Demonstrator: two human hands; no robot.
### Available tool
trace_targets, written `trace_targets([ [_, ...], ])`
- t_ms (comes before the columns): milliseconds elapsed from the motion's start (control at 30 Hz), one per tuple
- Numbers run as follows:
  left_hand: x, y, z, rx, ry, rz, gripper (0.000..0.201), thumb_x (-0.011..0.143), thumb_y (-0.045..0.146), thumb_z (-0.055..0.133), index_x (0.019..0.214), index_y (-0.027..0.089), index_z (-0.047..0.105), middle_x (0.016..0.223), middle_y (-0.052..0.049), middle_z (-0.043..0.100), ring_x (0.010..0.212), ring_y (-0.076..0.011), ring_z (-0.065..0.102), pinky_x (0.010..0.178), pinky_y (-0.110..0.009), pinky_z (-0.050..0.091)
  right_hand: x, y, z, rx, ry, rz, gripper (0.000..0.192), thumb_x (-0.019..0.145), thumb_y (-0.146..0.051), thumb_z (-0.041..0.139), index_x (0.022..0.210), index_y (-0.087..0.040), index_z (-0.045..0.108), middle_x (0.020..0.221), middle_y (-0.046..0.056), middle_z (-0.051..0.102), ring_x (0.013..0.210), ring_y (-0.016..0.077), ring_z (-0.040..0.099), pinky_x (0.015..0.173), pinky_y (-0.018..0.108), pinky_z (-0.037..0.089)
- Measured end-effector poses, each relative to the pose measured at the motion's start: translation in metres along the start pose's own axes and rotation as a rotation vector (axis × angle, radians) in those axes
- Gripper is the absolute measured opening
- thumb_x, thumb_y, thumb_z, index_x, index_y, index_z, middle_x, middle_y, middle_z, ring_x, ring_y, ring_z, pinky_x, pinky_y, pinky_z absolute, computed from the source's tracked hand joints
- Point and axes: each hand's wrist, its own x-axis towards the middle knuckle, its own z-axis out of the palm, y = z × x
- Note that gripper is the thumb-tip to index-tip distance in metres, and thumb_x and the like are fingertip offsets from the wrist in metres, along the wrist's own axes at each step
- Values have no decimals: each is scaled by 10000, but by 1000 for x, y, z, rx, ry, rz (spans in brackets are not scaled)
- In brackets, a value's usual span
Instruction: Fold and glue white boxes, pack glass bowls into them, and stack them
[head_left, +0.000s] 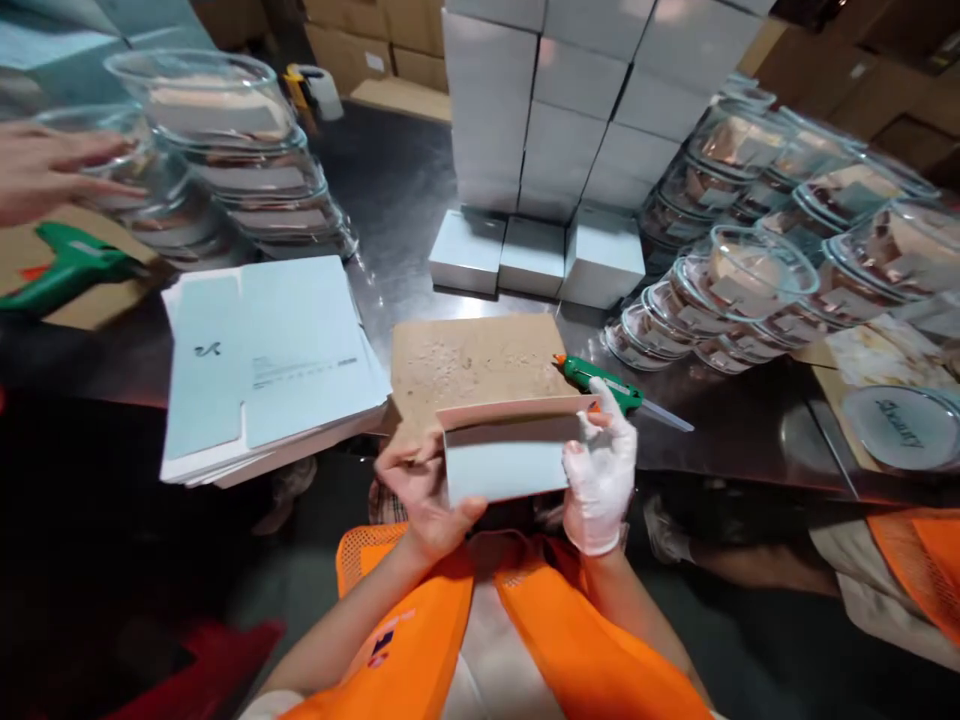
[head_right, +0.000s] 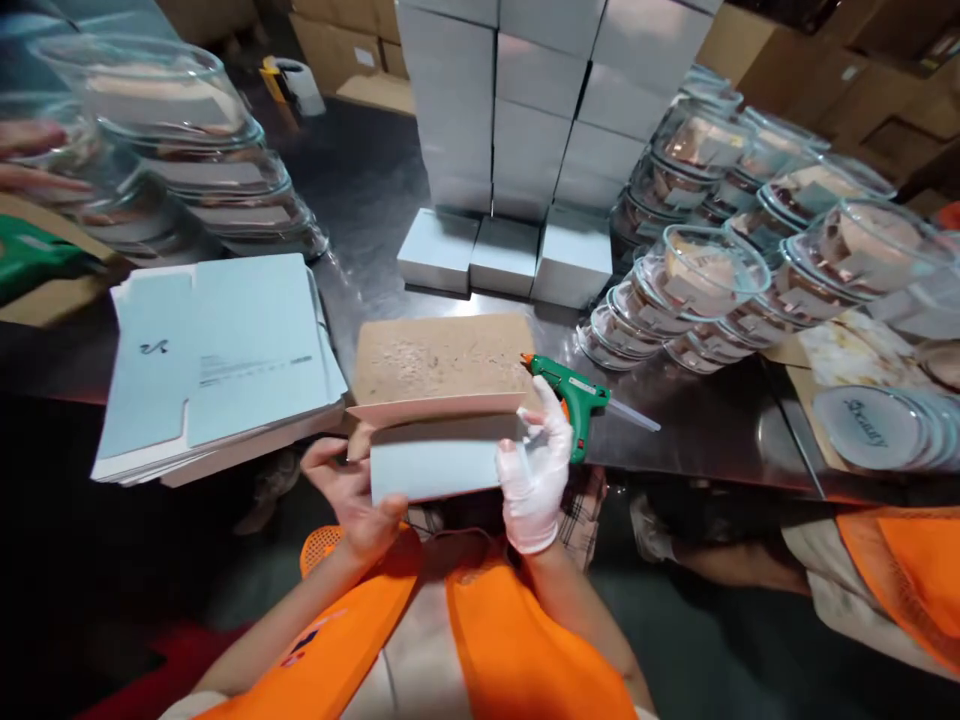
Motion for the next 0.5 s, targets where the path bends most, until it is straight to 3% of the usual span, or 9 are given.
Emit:
trace_targets([
  [67, 1, -2, -6, 49, -42, 32, 572, 913, 576, 790, 1388, 371, 546, 1170, -41, 671, 961, -189, 698, 792, -311, 582, -4, -7, 8, 42, 75, -8, 406, 884, -307, 788, 1192, -313, 522, 1612, 77, 545, 1329, 242, 666, 1057, 418, 571],
  [133, 5, -6, -19, 177, -171, 158, 503, 881, 692, 764, 1195, 302, 712, 1058, -40, 698, 960, -207, 692, 821, -322, 569, -3, -10, 4, 55, 33, 20, 446, 886, -291, 779, 1234, -320, 501, 1585, 87, 573, 1318, 238, 677, 1039, 412, 576],
  [233, 11, -17, -43, 317, -205, 260, 718, 780, 911, 641, 935, 229, 807, 820, -40, 666, 870, -233, 670, 846, -377, 565, 8, -8, -32, -70, -87, 91, 357, 982, -458, 659, 1282, -282, 580, 1450, 120, 677, 1183, 257, 741, 996, 435, 591],
  [300, 12, -28, -51, 362, -172, 202, 847, 686, 1002, 606, 908, 212, 817, 836, -59, 670, 910, -262, 689, 881, -410, 576, 23, -1, -65, -369, -42, 117, 415, 1019, -587, 527, 1173, -230, 672, 1230, 136, 766, 1027, 275, 766, 945, 454, 594],
  [367, 8, -40, -49, 365, -226, 63, 878, 635, 1012, 649, 924, 201, 818, 905, -88, 708, 989, -290, 712, 912, -422, 588, 41, 7, -89, -792, 15, 210, 495, 991, -646, 514, 1072, -202, 718, 1116, 154, 783, 1015, 316, 754, 964, 482, 572],
  [433, -2, -50, -37, 329, -340, -92, 767, 712, 925, 709, 939, 200, 811, 913, -101, 748, 1006, -289, 729, 912, -415, 601, 58, 15, -98, -1126, -82, 410, 526, 931, -653, 614, 1135, -182, 726, 1194, 188, 769, 1097, 371, 740, 996, 508, 550],
  [500, -17, -55, -24, 302, -425, -167, 621, 817, 810, 723, 925, 204, 805, 887, -100, 767, 970, -276, 743, 874, -399, 615, 71, 21, -100, -1279, -256, 594, 588, 894, -623, 698, 1254, -157, 698, 1287, 221, 740, 1153, 406, 731, 996, 511, 547],
])
